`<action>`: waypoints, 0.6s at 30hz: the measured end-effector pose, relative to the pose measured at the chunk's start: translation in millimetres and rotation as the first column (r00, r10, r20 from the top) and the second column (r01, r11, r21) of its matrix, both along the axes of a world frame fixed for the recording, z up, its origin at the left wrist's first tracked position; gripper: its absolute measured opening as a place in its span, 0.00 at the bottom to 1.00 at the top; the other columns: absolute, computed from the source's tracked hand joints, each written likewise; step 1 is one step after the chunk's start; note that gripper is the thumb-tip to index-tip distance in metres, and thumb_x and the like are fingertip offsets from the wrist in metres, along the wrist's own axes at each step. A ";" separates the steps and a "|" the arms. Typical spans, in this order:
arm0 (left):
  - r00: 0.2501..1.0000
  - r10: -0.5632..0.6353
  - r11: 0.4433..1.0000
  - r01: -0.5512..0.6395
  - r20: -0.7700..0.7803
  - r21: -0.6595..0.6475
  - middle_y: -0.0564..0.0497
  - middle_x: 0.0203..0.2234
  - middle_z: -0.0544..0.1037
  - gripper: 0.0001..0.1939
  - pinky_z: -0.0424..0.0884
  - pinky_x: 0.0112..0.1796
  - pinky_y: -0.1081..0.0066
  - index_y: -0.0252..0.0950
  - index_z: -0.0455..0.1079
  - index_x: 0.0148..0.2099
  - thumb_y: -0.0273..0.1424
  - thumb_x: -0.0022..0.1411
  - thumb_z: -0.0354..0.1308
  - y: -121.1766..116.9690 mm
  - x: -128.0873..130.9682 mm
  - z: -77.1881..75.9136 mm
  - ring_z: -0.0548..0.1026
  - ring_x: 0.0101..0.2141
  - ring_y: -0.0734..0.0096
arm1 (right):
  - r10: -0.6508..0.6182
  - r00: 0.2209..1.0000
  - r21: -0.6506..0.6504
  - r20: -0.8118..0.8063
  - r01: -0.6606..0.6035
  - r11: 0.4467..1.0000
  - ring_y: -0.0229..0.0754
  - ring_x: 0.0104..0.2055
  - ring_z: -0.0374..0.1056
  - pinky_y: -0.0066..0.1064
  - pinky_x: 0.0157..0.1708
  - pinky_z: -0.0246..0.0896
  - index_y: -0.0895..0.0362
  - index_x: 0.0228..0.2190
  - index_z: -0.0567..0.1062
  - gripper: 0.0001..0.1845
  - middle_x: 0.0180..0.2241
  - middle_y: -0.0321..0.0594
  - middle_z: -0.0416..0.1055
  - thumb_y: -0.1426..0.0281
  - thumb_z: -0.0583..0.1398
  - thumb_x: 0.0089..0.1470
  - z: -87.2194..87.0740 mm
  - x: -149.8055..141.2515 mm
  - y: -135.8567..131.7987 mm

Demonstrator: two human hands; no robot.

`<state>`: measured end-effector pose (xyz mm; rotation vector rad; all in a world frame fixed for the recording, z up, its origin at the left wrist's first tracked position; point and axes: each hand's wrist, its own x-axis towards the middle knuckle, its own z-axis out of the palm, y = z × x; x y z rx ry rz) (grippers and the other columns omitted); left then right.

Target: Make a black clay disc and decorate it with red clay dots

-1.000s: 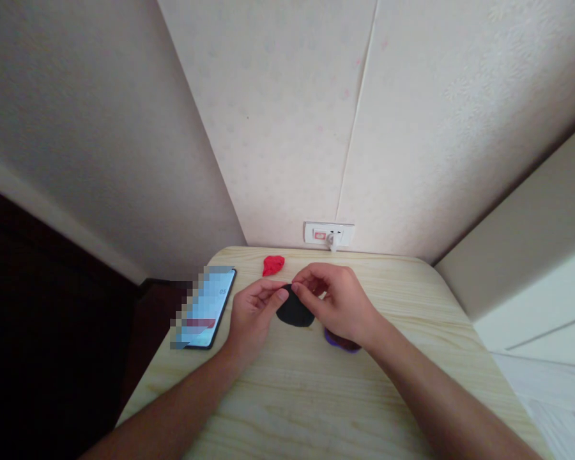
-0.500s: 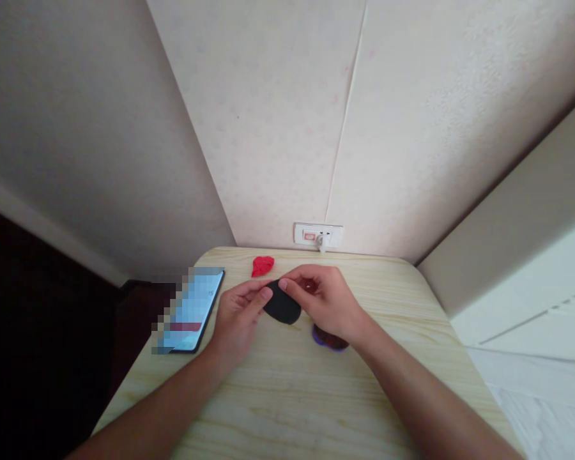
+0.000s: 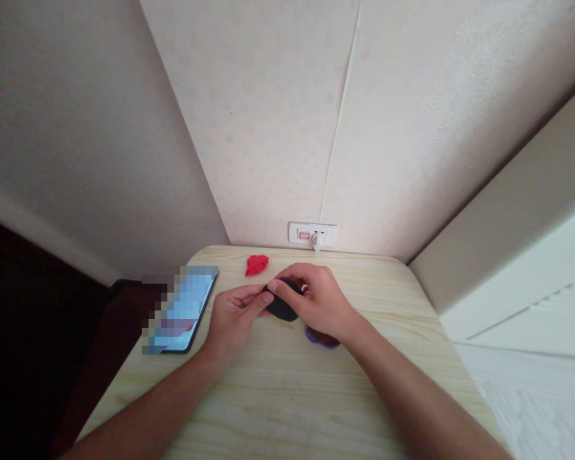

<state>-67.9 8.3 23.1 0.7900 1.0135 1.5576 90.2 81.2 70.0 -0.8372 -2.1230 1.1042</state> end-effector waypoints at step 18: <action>0.998 -0.032 0.999 0.032 0.060 -0.015 0.47 0.26 0.83 0.16 0.80 0.30 0.64 0.32 0.77 0.33 0.42 0.59 0.68 1.2 2.6 1.2 0.81 0.27 0.63 | -0.095 0.995 0.013 0.010 0.095 0.995 0.38 0.26 0.62 0.27 0.26 0.57 0.56 0.29 0.74 0.23 0.24 0.35 0.68 0.53 0.54 0.67 -4.4 -5.3 -5.4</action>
